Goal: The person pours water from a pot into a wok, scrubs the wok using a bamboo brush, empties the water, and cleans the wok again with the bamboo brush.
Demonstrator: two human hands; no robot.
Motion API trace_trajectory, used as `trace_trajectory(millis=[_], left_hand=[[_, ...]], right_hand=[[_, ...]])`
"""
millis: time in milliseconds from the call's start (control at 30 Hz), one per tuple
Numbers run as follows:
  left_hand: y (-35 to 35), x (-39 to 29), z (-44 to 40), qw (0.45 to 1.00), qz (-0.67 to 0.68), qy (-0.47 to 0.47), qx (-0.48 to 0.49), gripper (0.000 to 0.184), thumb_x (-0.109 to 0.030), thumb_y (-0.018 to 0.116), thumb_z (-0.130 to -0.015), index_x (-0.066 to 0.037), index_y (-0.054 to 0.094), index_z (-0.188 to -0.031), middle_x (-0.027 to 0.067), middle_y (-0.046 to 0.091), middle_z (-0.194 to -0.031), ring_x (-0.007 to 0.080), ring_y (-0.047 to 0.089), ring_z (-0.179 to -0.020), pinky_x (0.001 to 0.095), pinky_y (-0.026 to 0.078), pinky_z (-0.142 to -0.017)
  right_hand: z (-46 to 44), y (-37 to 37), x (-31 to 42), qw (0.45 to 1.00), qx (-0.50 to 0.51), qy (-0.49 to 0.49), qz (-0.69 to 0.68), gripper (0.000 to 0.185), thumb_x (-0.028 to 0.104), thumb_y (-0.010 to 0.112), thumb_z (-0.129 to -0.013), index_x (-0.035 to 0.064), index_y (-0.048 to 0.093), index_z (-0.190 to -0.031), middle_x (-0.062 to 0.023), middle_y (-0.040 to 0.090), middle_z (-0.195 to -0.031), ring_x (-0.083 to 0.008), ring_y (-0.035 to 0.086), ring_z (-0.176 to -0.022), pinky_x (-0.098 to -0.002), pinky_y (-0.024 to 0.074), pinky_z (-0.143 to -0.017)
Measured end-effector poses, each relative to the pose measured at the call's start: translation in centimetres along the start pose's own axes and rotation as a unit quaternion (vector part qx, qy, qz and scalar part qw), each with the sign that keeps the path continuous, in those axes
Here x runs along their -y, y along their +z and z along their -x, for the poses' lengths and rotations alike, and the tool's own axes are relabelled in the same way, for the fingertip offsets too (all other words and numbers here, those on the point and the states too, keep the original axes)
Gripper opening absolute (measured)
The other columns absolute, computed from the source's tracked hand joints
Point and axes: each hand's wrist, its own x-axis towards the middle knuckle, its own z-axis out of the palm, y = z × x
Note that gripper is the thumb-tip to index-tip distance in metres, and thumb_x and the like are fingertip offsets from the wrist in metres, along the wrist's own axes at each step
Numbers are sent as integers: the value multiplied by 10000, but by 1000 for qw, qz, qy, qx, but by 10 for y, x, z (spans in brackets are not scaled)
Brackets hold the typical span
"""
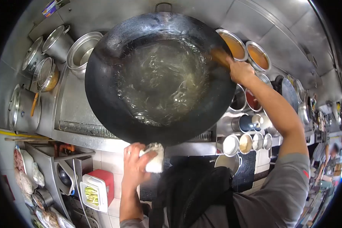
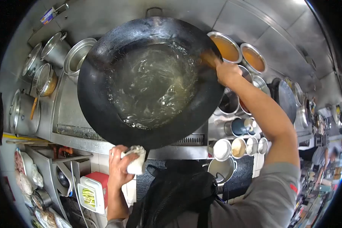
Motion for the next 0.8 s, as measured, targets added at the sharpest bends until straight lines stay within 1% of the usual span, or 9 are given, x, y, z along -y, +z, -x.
trace_trajectory(millis=[133,200,233,333,400,467,533,667,800], left_hand=[[-2,4,1,997,19,-55,57,618,-121,800,-448,-204,742,-1057,93,569,-1125,337,561,-1099,480,423,-916],[-4,3,2,994,20,-81,78,644,-176,801,-431,-219,759,-1072,56,586,-1132,323,560,-1103,477,413,-925],[-4,3,0,993,29,-84,78,633,-197,791,-443,-219,763,-1075,55,590,-1128,319,561,-1106,481,411,-932],[-4,0,-1,992,30,-94,79,608,-234,759,-476,-214,770,-1083,52,600,-1124,309,564,-1121,483,410,-955],[-6,-2,-2,991,31,-100,81,606,-222,755,-474,-212,771,-1080,50,602,-1129,307,565,-1125,483,411,-961],[-6,-3,-2,992,23,-97,79,604,-162,772,-481,-210,757,-1082,50,601,-1135,306,569,-1137,482,419,-961],[-7,-5,-6,994,16,-85,72,597,-124,783,-491,-207,747,-1081,54,600,-1138,309,571,-1141,482,422,-960],[-7,-2,-5,998,11,-35,47,595,-54,788,-515,-192,724,-1090,88,592,-1149,334,576,-1153,490,453,-937],[-2,1,2,999,-15,-3,28,613,-34,795,-503,-180,715,-1094,127,594,-1150,353,572,-1130,490,458,-921]], right_hand=[[-132,-7,60,989,-98,5,-112,575,183,505,-1027,209,358,-1582,-242,689,-1244,-445,698,-1121,-538,595,-895],[-206,-1,129,968,-152,-9,-200,717,160,576,-969,158,259,-1612,-295,684,-1211,-425,709,-1090,-538,587,-898],[-225,-7,166,954,-157,-30,-255,715,204,586,-974,154,259,-1608,-301,680,-1214,-431,712,-1072,-530,599,-880],[-225,-41,278,885,-133,-121,-430,723,314,599,-984,139,255,-1596,-302,691,-1180,-420,739,-976,-471,654,-736],[-189,-73,331,803,-47,-142,-576,747,322,624,-973,140,251,-1594,-285,714,-1108,-380,760,-853,-410,662,-605],[-150,-87,367,771,-30,-229,-593,783,305,636,-970,155,217,-1615,-261,732,-1025,-308,760,-717,-384,637,-528],[-94,-93,374,728,40,-292,-619,827,304,659,-969,174,190,-1639,-221,732,-929,-260,723,-590,-372,607,-485],[-9,-62,338,707,207,-409,-539,856,330,653,-977,233,155,-1665,-111,645,-737,-200,624,-481,-326,539,-439],[57,-38,247,775,347,-363,-383,888,333,720,-928,286,211,-1654,-124,653,-773,-178,558,-483,-324,567,-488]])
